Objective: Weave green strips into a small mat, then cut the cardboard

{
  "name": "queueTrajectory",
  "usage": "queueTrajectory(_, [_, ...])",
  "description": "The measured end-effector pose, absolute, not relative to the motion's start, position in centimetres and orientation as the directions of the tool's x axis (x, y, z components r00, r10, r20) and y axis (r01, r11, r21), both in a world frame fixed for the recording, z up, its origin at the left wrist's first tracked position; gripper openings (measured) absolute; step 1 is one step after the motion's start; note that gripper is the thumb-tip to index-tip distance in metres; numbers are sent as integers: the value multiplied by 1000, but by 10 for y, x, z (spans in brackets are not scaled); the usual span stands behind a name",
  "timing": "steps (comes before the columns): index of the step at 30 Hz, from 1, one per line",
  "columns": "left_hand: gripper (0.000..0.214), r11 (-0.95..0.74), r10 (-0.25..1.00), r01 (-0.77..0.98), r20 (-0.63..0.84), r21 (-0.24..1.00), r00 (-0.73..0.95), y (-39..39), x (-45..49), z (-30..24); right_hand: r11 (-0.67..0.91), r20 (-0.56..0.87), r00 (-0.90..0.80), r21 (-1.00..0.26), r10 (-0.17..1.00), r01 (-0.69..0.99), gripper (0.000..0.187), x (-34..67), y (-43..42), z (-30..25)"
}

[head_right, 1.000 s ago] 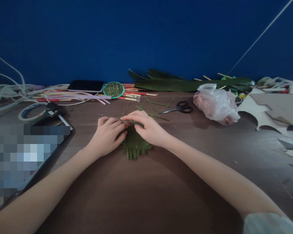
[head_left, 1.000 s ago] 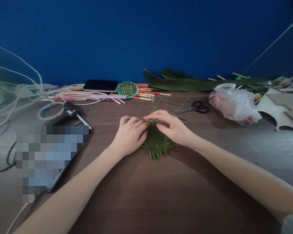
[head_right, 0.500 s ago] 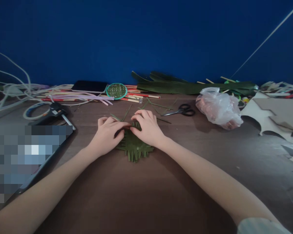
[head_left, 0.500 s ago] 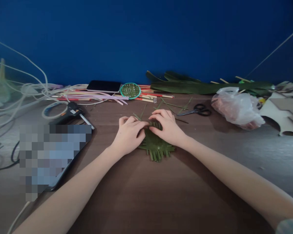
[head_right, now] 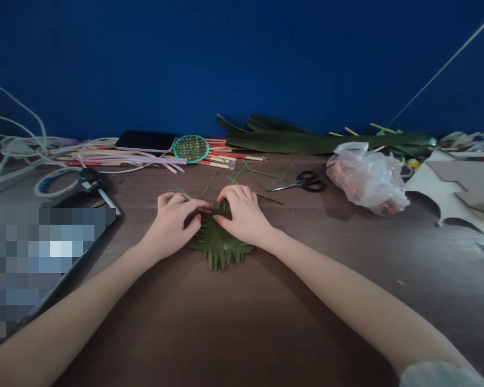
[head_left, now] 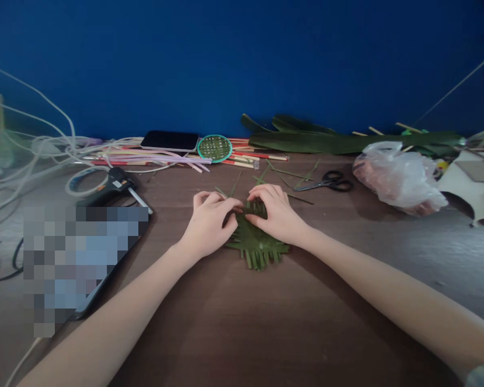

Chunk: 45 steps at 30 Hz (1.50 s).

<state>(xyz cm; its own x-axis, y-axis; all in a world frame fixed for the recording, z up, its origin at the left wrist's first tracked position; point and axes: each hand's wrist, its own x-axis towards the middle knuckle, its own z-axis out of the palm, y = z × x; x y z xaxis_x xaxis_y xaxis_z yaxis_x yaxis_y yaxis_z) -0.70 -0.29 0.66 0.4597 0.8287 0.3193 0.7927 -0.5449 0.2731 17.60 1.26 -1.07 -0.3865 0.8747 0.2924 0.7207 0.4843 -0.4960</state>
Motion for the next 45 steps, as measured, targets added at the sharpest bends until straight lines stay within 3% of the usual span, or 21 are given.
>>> queueTrajectory(17, [25, -554, 825, 780, 319, 291, 467, -2, -7, 7, 558, 391, -404, -487, 827, 672, 13, 179, 8, -7])
queueTrajectory(30, [27, -542, 836, 780, 293, 313, 464, -1, -8, 7, 661, 497, -451, -425, 741, 618, 25, 181, 6, -9])
queueTrajectory(40, [27, -536, 840, 786, 283, 309, 462, -1, -8, 7, 682, 473, -491, -498, 731, 535, 21, 181, 10, -9])
queueTrajectory(45, [26, -549, 831, 782, 296, 297, 471, -1, -8, 7, 687, 426, -540, -468, 726, 555, 17, 176, 14, -6])
